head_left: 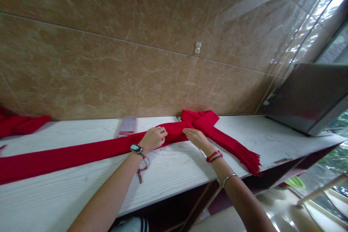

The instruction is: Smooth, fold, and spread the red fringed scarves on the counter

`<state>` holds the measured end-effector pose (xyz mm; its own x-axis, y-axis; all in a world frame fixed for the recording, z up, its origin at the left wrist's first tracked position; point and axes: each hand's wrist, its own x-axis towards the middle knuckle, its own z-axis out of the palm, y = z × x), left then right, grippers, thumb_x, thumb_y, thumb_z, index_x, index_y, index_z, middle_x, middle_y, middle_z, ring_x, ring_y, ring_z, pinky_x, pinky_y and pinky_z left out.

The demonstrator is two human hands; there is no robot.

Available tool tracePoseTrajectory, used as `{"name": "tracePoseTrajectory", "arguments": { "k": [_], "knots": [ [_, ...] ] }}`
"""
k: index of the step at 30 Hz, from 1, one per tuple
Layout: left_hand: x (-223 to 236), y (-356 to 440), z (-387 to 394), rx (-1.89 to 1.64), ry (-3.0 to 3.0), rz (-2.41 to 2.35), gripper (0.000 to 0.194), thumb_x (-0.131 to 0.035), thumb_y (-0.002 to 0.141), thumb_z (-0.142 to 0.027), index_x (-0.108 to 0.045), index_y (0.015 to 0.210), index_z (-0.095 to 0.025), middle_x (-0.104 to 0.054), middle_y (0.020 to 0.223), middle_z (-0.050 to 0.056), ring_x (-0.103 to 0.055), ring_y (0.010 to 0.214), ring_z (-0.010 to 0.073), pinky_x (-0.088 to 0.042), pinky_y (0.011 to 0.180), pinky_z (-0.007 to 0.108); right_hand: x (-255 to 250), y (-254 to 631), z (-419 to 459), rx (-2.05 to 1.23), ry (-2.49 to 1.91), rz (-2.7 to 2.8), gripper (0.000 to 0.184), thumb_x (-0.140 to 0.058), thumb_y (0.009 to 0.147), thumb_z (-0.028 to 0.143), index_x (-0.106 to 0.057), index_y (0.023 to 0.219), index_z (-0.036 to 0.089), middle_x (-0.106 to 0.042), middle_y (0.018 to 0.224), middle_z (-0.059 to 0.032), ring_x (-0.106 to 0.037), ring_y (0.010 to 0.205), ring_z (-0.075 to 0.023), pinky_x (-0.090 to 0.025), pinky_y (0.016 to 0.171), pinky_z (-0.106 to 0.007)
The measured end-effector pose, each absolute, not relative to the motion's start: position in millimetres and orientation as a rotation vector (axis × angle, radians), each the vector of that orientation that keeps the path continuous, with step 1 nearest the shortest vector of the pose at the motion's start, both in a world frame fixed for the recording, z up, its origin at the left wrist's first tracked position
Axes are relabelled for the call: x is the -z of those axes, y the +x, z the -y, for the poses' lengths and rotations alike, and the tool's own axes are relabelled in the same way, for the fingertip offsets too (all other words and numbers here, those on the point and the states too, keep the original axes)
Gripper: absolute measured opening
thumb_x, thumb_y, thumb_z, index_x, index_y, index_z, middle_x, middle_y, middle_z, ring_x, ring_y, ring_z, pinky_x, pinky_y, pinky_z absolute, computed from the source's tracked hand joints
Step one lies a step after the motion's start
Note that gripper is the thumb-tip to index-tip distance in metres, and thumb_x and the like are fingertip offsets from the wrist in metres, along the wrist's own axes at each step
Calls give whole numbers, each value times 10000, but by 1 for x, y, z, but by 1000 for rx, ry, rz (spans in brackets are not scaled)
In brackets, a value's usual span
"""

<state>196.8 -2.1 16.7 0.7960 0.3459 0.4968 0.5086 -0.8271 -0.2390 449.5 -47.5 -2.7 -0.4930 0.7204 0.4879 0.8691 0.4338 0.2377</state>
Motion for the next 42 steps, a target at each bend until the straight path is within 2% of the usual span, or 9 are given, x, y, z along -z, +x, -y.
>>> {"name": "tracePoseTrajectory", "arguments": {
  "k": [5, 12, 19, 25, 31, 36, 42],
  "knots": [
    [-14, 199, 0, 684, -2597, 643, 144, -456, 819, -135, -561, 916, -158, -587, 929, 46, -550, 851, 170, -451, 738, 281, 3, 452, 48, 639, -1313, 2289, 301, -422, 837, 87, -614, 1069, 106, -650, 1065, -114, -604, 987, -185, -479, 895, -300],
    [-9, 200, -1, 722, -2662, 630, 239, -432, 833, -121, -527, 1047, -169, -561, 979, 50, -556, 847, 150, -463, 699, 254, -1, 451, 51, 550, -1327, 2263, 263, -455, 851, 161, -631, 1047, 151, -660, 1043, -101, -605, 985, -191, -487, 884, -328],
    [-8, 204, 0, 728, -2651, 663, 198, -425, 854, -154, -555, 1003, -165, -555, 945, 59, -538, 842, 158, -452, 728, 271, -5, 451, 54, 528, -1361, 2278, 270, -496, 830, 176, -623, 1068, 158, -650, 1068, -102, -599, 998, -192, -486, 885, -324],
    [-9, 206, 1, 746, -2621, 711, 180, -419, 863, -161, -573, 956, -166, -552, 908, 53, -529, 834, 153, -445, 716, 250, -4, 454, 54, 574, -1376, 2290, 321, -452, 809, 83, -619, 1078, 134, -641, 1083, -108, -593, 1009, -187, -476, 901, -321],
    [-12, 207, 4, 782, -2653, 791, 184, -410, 866, -147, -573, 952, -159, -552, 936, 62, -538, 832, 147, -453, 694, 240, -5, 454, 55, 588, -1408, 2281, 321, -472, 803, 105, -611, 1091, 137, -635, 1094, -116, -600, 996, -197, -486, 884, -324],
    [-14, 207, 7, 803, -2666, 844, 204, -380, 884, -152, -573, 948, -158, -548, 944, 63, -545, 806, 136, -455, 686, 236, 4, 460, 47, 681, -1404, 2299, 383, -429, 773, 26, -603, 1097, 132, -634, 1094, -119, -587, 1019, -201, -471, 902, -336],
    [-20, 206, 9, 792, -2616, 855, 206, -376, 889, -148, -574, 944, -161, -558, 928, 51, -544, 814, 131, -445, 681, 220, 5, 467, 45, 656, -1389, 2171, 353, -391, 817, 63, -609, 1081, 149, -642, 1078, -104, -590, 1002, -188, -481, 886, -326]
  ]
}}
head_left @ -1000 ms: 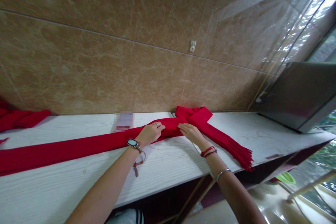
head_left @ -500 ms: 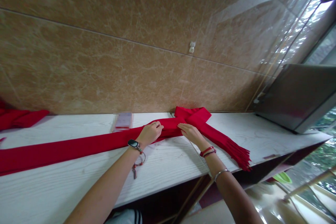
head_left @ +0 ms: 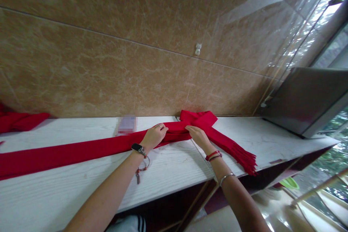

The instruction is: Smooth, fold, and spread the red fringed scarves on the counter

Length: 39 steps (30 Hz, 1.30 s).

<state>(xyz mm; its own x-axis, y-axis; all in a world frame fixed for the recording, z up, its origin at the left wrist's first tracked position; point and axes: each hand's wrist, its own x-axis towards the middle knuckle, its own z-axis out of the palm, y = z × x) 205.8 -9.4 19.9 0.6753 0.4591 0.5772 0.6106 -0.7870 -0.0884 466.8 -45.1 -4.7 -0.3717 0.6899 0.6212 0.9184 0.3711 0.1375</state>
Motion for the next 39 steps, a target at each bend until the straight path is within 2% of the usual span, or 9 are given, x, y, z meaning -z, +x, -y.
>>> {"name": "tracePoseTrajectory", "arguments": {
  "k": [7, 14, 20, 24, 27, 29, 31, 35, 39],
  "knots": [
    [-19, 202, 6, 634, -2694, 550, 164, -448, 840, -125, -597, 895, -165, -571, 879, 40, -538, 793, 145, -436, 736, 265, -6, 464, 61, 583, -1327, 2149, 307, -416, 806, 74, -652, 985, 155, -676, 991, -92, -618, 926, -193, -493, 851, -339],
    [-14, 203, 5, 683, -2770, 564, 193, -466, 813, -115, -591, 955, -153, -560, 894, 49, -532, 824, 149, -430, 757, 254, -6, 462, 64, 509, -1358, 2120, 273, -444, 788, 91, -662, 944, 144, -683, 960, -94, -622, 898, -200, -494, 830, -335],
    [-16, 204, 9, 629, -2780, 571, 162, -520, 826, -224, -592, 961, -171, -557, 949, 58, -531, 867, 173, -428, 779, 295, -4, 464, 65, 397, -1382, 2196, 257, -498, 740, 105, -660, 931, 160, -667, 1006, -93, -613, 935, -201, -484, 850, -342],
    [-15, 204, 8, 660, -2820, 556, 149, -513, 839, -243, -606, 942, -189, -571, 927, 44, -533, 886, 170, -415, 820, 312, -4, 464, 66, 338, -1388, 2195, 229, -537, 755, 191, -651, 951, 157, -655, 1029, -106, -603, 954, -209, -482, 852, -354],
    [-10, 208, 7, 800, -2805, 630, 256, -463, 868, -301, -579, 1069, -193, -546, 1108, 76, -486, 1053, 199, -360, 929, 360, -6, 459, 65, 378, -1378, 2121, 276, -475, 828, 272, -621, 1036, 165, -627, 1089, -113, -557, 1044, -210, -435, 919, -386],
    [-4, 213, 7, 853, -2758, 757, 360, -397, 895, -310, -485, 1218, -178, -439, 1298, 104, -361, 1216, 242, -288, 999, 420, -7, 453, 60, 416, -1404, 2076, 345, -404, 870, 294, -560, 1146, 157, -555, 1210, -121, -456, 1174, -214, -352, 996, -418],
    [3, 218, 6, 792, -2764, 856, 425, -352, 909, -314, -389, 1305, -165, -341, 1393, 101, -240, 1298, 263, -233, 1031, 462, -8, 444, 52, 413, -1501, 2055, 405, -341, 896, 313, -494, 1225, 134, -449, 1323, -132, -332, 1269, -225, -284, 1033, -447],
    [11, 223, 4, 618, -2870, 945, 451, -287, 919, -334, -349, 1335, -169, -323, 1414, 66, -220, 1316, 236, -215, 1050, 455, -7, 426, 28, 341, -1754, 2132, 471, -277, 910, 370, -394, 1311, 153, -318, 1410, -132, -243, 1307, -263, -266, 1012, -512],
    [10, 223, 1, 626, -2932, 1058, 451, -194, 933, -338, -359, 1333, -211, -340, 1407, 25, -244, 1308, 214, -229, 1047, 452, 3, 422, 15, 351, -1844, 2324, 468, -265, 916, 356, -358, 1337, 171, -345, 1395, -136, -280, 1291, -269, -281, 989, -517]
  ]
}}
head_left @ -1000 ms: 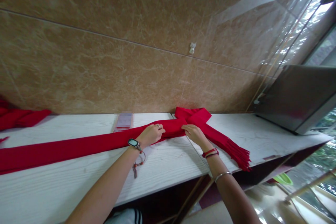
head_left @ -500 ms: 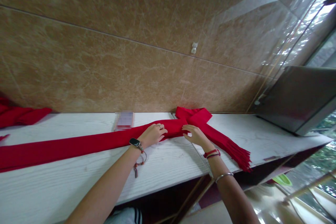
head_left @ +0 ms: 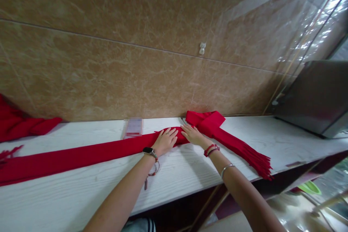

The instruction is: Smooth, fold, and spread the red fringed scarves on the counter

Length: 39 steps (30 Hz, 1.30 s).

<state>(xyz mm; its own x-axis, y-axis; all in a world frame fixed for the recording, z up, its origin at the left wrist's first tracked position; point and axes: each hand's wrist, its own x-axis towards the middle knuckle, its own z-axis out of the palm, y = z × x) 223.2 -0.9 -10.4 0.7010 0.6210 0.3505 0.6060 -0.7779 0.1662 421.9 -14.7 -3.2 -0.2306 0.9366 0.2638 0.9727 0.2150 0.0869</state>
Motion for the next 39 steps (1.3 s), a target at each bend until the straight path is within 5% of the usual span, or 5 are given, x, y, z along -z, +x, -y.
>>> {"name": "tracePoseTrajectory", "arguments": {
  "k": [24, 39],
  "knots": [
    [12, 225, 25, -520, 2813, -1019, 455, -266, 911, -319, -358, 1338, -190, -353, 1400, 39, -276, 1291, 243, -270, 1034, 437, 15, 438, 44, 729, -1659, 2538, 372, -308, 912, 230, -499, 1226, 171, -489, 1281, -154, -439, 1163, -296, -414, 856, -513],
    [6, 194, 47, -459, 2853, -940, 510, -222, 926, -419, -229, 1386, -201, -193, 1462, 71, -171, 1334, 225, -218, 1040, 466, -17, 418, 79, 630, -1814, 2550, 347, -348, 886, 162, -532, 1180, 184, -422, 1341, -146, -361, 1239, -308, -331, 913, -615]
  ]
}}
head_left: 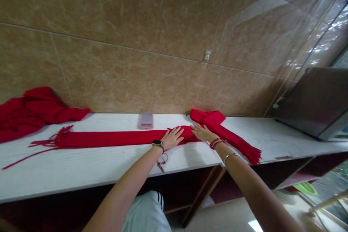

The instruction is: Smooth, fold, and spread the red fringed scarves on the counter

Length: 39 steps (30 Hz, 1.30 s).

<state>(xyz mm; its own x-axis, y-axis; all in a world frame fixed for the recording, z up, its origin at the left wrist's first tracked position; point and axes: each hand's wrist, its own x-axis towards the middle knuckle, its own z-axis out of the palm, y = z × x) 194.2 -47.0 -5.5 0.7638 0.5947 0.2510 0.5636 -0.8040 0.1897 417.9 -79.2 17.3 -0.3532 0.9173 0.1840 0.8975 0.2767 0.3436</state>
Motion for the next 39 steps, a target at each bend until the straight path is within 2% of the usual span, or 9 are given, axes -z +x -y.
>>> {"name": "tracePoseTrajectory", "arguments": {
  "k": [3, 7, 12, 15, 17, 21, 25, 30, 39],
  "knots": [
    [-3, 146, 51, -455, 2899, -999, 519, -243, 919, -438, -208, 1390, -221, -184, 1466, 63, -141, 1342, 223, -186, 1045, 477, -38, 388, 73, -650, 1874, -2530, 386, -325, 906, 241, -456, 1255, 144, -377, 1368, -166, -294, 1275, -317, -263, 950, -631],
    [-7, 55, 43, -416, 2904, -1275, 494, -279, 918, -390, -265, 1371, -192, -243, 1446, 85, -185, 1330, 228, -198, 1044, 454, -44, 306, 56, -505, 1788, -2821, 451, -270, 922, 292, -360, 1320, 101, -345, 1391, -156, -269, 1293, -276, -264, 1007, -529],
    [10, -51, 35, -301, 2760, -1703, 471, -303, 913, -373, -319, 1347, -191, -275, 1431, 104, -232, 1311, 269, -284, 991, 479, -14, 202, 44, -203, 1485, -3099, 446, -280, 922, 340, -412, 1284, 116, -438, 1327, -156, -367, 1242, -220, -319, 999, -438],
    [19, -89, 39, -276, 2736, -1753, 432, -306, 918, -341, -374, 1319, -195, -345, 1396, 109, -302, 1285, 236, -296, 997, 438, 8, 177, 44, -97, 1277, -3217, 465, -298, 918, 365, -411, 1293, 115, -432, 1334, -147, -351, 1255, -203, -296, 1024, -394],
    [20, -100, 44, -299, 2734, -1732, 439, -324, 911, -372, -391, 1311, -202, -363, 1387, 103, -318, 1277, 220, -280, 1012, 417, 19, 173, 45, -39, 1216, -3239, 471, -291, 917, 386, -409, 1302, 142, -419, 1350, -123, -337, 1266, -198, -269, 1041, -402],
    [14, -101, 53, -420, 2769, -1578, 557, -487, 816, -488, -405, 1303, -232, -415, 1352, 75, -356, 1246, 213, -283, 1020, 384, 22, 178, 48, 17, 1209, -3249, 470, -344, 897, 385, -424, 1298, 153, -432, 1341, -117, -355, 1255, -208, -261, 1046, -415],
    [9, -95, 56, -568, 2872, -1457, 348, -504, 845, -354, -554, 1157, -208, -579, 1108, 58, -523, 1024, 172, -389, 930, 325, 10, 181, 53, 43, 1178, -3302, 462, -417, 848, 264, -433, 1294, 145, -488, 1294, -112, -441, 1190, -203, -334, 1010, -373],
    [9, -92, 57, -580, 2945, -1421, 252, -403, 897, -244, -609, 1027, -177, -603, 977, 53, -551, 918, 152, -452, 843, 289, 0, 191, 56, 60, 1203, -3290, 569, -358, 717, 32, -482, 1259, 151, -531, 1255, -73, -475, 1161, -167, -362, 992, -308],
    [2, -91, 61, -587, 2985, -1459, 258, -418, 820, -96, -603, 982, -174, -570, 964, 61, -536, 903, 163, -458, 843, 318, 11, 202, 49, -212, 1236, -3164, 445, -350, 811, 40, -512, 1219, 112, -546, 1225, -124, -521, 1115, -190, -413, 946, -313]
  ]
}}
